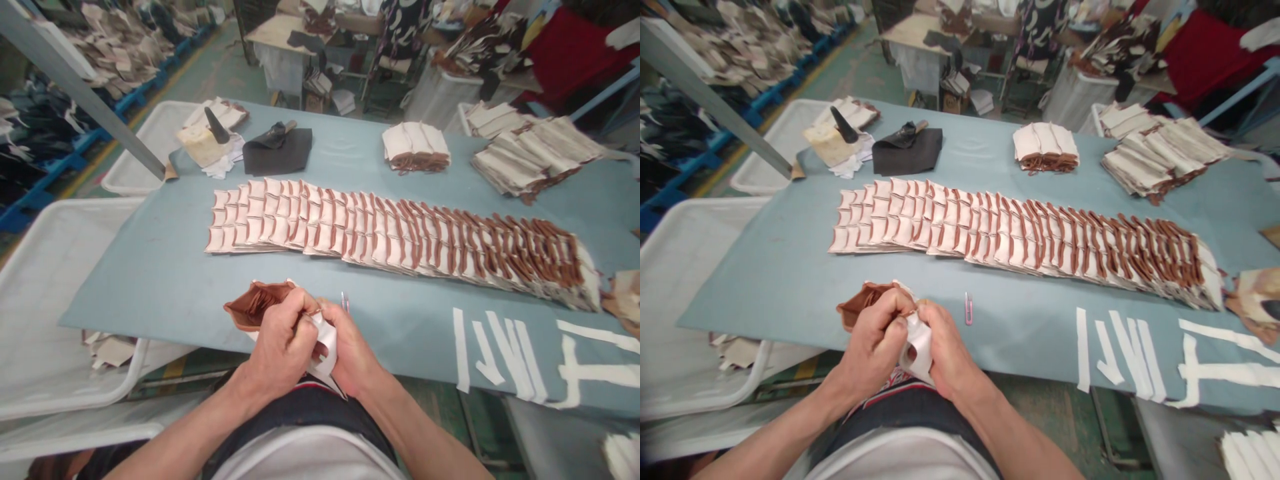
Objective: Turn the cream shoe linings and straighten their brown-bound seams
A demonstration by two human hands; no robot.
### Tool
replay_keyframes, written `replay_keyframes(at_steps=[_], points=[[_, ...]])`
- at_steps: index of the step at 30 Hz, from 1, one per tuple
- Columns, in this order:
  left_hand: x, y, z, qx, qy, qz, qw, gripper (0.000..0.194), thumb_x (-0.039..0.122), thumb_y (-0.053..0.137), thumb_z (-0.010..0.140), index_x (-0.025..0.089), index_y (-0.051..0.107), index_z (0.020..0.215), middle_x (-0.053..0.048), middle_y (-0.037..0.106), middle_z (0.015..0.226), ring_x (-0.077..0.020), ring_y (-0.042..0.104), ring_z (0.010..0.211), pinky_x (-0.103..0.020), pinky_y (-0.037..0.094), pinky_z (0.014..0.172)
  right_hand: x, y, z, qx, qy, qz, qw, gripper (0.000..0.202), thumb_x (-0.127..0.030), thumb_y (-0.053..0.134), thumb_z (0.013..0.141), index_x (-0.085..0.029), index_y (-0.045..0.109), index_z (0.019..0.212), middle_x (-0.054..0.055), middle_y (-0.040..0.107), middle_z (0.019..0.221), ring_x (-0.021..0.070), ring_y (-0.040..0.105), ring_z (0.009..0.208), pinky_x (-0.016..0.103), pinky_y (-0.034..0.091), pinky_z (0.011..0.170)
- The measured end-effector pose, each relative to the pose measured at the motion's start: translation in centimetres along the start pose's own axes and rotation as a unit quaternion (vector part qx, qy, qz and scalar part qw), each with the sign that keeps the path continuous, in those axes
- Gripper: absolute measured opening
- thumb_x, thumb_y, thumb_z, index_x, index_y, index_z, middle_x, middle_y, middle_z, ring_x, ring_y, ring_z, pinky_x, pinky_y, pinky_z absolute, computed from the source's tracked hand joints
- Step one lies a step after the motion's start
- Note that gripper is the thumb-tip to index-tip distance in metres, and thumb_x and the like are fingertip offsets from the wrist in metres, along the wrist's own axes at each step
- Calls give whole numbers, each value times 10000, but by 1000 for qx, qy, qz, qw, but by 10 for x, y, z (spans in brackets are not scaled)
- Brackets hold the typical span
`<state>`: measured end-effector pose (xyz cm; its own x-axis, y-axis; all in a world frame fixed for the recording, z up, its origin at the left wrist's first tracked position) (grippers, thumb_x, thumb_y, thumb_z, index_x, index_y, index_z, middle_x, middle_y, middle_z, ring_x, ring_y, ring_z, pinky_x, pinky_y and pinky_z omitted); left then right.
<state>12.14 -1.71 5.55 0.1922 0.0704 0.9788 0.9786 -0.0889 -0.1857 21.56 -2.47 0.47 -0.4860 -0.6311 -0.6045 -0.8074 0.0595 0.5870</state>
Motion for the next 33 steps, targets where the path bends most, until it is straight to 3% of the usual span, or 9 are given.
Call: replay_keyframes(at_steps=[3,6,10,14,19,21,23,29,33], points=[[9,-3,10,-21,19,-14,999,93,206,451,790,220,454,698,38,472,638,-126,453,561,-239,392,544,-15,-4,-2,14,-71,-53,996,365,-431,723,820,-217,482,649,-56,425,619,118,359,576,234,324,513],[17,-9,21,-71,18,-28,997,106,240,473,785,208,470,685,22,467,665,-141,430,632,-256,381,596,-40,-14,-4,32,-147,-216,965,327,-457,658,917,-215,543,730,-48,485,641,130,419,592,250,349,551],[32,-16,30,-152,-6,-33,988,95,240,492,785,175,547,742,-6,538,764,-144,465,687,-254,383,613,-87,-14,-15,67,-333,-409,847,153,-356,554,966,-216,589,914,6,652,786,182,615,746,301,474,726],[51,-20,30,-190,-10,-2,982,121,252,511,800,165,574,744,-14,581,762,-144,491,676,-250,392,606,-113,17,-32,-95,-456,-507,725,272,-251,601,898,-200,591,1165,120,689,1203,260,622,1146,414,454,1006],[65,-25,21,-178,38,86,979,145,206,504,828,169,583,712,2,597,722,-134,511,674,-235,389,612,-124,39,-36,-167,-491,-597,612,83,-263,633,840,-217,564,844,24,593,784,216,558,796,415,436,880],[66,-28,17,-159,59,129,977,128,153,496,809,172,587,722,21,586,689,-117,494,630,-227,358,581,-124,42,-35,-181,-486,-619,590,204,-247,623,829,-235,465,701,-26,486,665,180,477,687,402,408,854],[65,-30,13,-144,77,154,975,120,111,487,783,177,576,739,44,554,647,-100,457,574,-225,323,547,-122,44,-34,-203,-465,-625,594,272,-233,607,827,-237,398,653,-44,440,625,159,424,641,368,383,793],[65,-34,4,-107,152,184,965,142,77,489,821,188,577,811,35,606,710,-98,513,601,-215,372,573,-109,39,-28,-223,-375,-613,659,274,-230,577,848,-224,388,651,-59,381,611,126,354,597,294,255,614],[62,-35,-4,-79,244,214,943,185,66,465,843,202,589,857,34,613,691,-99,516,568,-221,383,566,-102,35,-26,-242,-284,-565,736,283,-254,586,848,-220,399,638,-75,331,585,99,290,545,257,229,543]])
Point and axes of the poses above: each hand's wrist, its own z-axis towards the middle knuckle, its own y-axis out of the palm, x = y × z, the point moved 5 cm from there along z, towards the middle knuckle
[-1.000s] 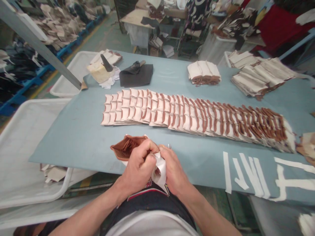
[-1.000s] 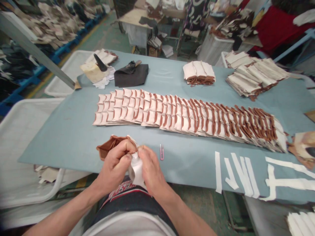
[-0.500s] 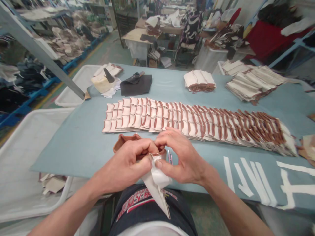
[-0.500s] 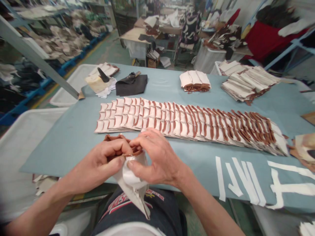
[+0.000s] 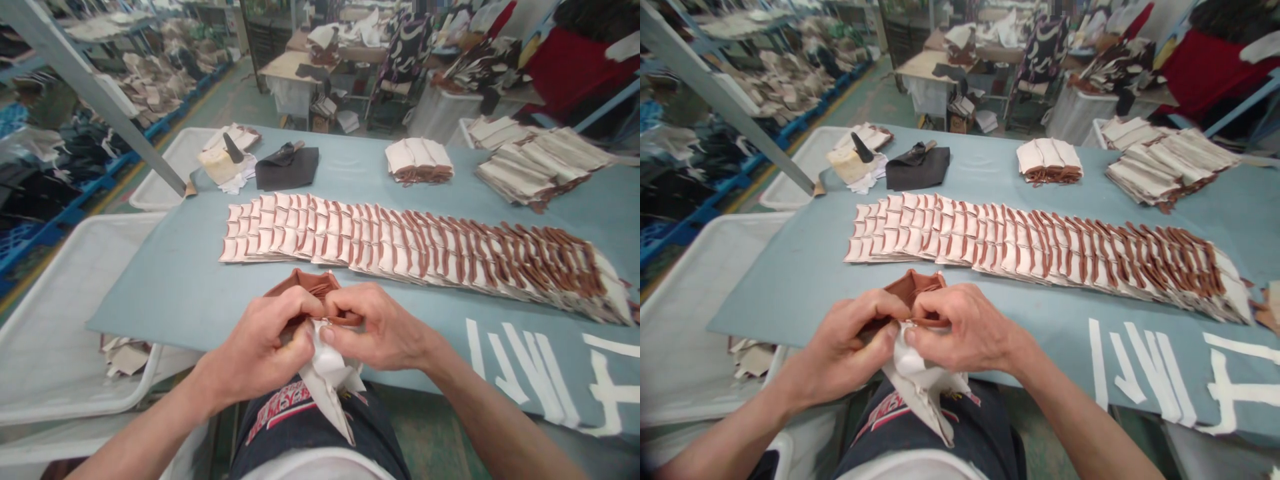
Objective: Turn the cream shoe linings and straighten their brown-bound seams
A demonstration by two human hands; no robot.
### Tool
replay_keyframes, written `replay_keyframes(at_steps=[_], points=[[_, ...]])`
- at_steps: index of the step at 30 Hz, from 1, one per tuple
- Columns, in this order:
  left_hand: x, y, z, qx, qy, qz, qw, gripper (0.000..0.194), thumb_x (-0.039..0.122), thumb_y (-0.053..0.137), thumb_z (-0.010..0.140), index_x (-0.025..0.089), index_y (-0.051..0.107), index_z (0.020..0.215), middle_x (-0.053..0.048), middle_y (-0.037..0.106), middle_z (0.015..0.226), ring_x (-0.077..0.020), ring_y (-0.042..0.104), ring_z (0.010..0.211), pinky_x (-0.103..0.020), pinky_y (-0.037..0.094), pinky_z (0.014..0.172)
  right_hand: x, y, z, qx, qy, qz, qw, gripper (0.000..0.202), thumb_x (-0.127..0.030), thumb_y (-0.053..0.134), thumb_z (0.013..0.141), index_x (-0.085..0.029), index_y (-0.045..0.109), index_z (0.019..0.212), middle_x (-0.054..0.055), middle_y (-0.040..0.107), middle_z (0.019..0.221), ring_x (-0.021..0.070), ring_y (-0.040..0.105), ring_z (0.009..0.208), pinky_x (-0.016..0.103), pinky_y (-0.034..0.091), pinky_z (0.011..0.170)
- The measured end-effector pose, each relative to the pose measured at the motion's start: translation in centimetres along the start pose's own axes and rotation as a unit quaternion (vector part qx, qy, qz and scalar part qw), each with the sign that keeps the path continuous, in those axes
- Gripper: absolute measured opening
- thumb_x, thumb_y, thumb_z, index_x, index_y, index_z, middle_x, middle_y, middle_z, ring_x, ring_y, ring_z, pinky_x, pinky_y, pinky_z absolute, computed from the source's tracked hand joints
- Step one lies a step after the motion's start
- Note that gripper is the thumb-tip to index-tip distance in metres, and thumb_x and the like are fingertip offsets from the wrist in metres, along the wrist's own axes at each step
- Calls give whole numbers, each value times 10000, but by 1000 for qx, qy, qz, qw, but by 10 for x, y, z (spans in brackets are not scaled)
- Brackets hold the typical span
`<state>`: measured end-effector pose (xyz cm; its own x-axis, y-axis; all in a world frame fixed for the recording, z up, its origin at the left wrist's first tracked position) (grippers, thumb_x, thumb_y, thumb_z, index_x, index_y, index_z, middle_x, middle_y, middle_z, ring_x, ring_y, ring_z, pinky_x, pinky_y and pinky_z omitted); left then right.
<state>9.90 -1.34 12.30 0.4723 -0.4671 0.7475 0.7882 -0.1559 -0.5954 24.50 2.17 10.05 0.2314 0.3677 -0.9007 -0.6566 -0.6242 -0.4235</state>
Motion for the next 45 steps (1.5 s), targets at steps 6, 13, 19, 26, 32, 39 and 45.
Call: replay_keyframes(at_steps=[6,13,19,26,32,39,45], points=[[-9,8,-14,-1,134,-3,991,269,27,475,825,219,607,961,-31,714,758,-147,639,633,-247,472,626,3,13,-4,-56,110,236,964,275,-312,626,786,-225,416,632,-83,307,588,81,242,529,216,201,468],[-17,13,-18,-49,114,106,987,170,232,542,914,236,711,896,-102,791,845,-189,698,697,-276,528,646,22,31,-14,-74,175,388,902,266,-432,640,728,-194,524,698,-66,401,589,81,285,509,198,213,449],[-21,15,-18,-27,104,117,987,176,217,560,935,265,729,956,-69,801,873,-169,704,711,-241,510,635,34,37,-15,-29,221,378,899,234,-359,621,698,-207,459,623,-77,370,543,72,270,473,187,207,425],[-8,3,-19,-12,122,13,992,233,87,518,888,205,594,1074,-16,722,795,-141,643,637,-238,450,639,-2,17,-16,0,188,208,960,126,-284,548,728,-217,474,652,-81,352,526,74,274,467,198,194,424],[-13,5,-3,-178,-45,-94,979,393,268,315,1062,196,519,735,39,527,657,-119,474,582,-245,368,606,-14,8,-20,51,81,20,995,102,-138,493,714,-214,500,646,-89,332,506,77,278,455,230,216,473],[-11,17,2,-198,153,53,967,267,213,491,1042,192,550,783,30,555,688,-126,475,597,-272,324,599,-11,3,-35,120,-11,-116,986,105,-117,540,753,-201,577,702,-38,558,616,111,471,545,254,329,575],[-8,22,19,-226,153,-11,962,359,248,522,1048,180,490,697,66,472,618,-86,410,540,-242,295,532,-10,-2,-52,173,-52,-141,973,132,-115,530,789,-203,600,719,-20,628,616,129,505,564,266,354,587]])
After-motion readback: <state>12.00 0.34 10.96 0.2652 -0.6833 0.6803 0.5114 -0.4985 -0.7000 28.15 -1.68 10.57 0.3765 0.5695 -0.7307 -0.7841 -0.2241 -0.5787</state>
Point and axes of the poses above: each hand's wrist, its own z-axis towards the middle knuckle, its own y-axis out of the palm, x = y × z, the point moved 5 cm from there along z, towards the middle knuckle
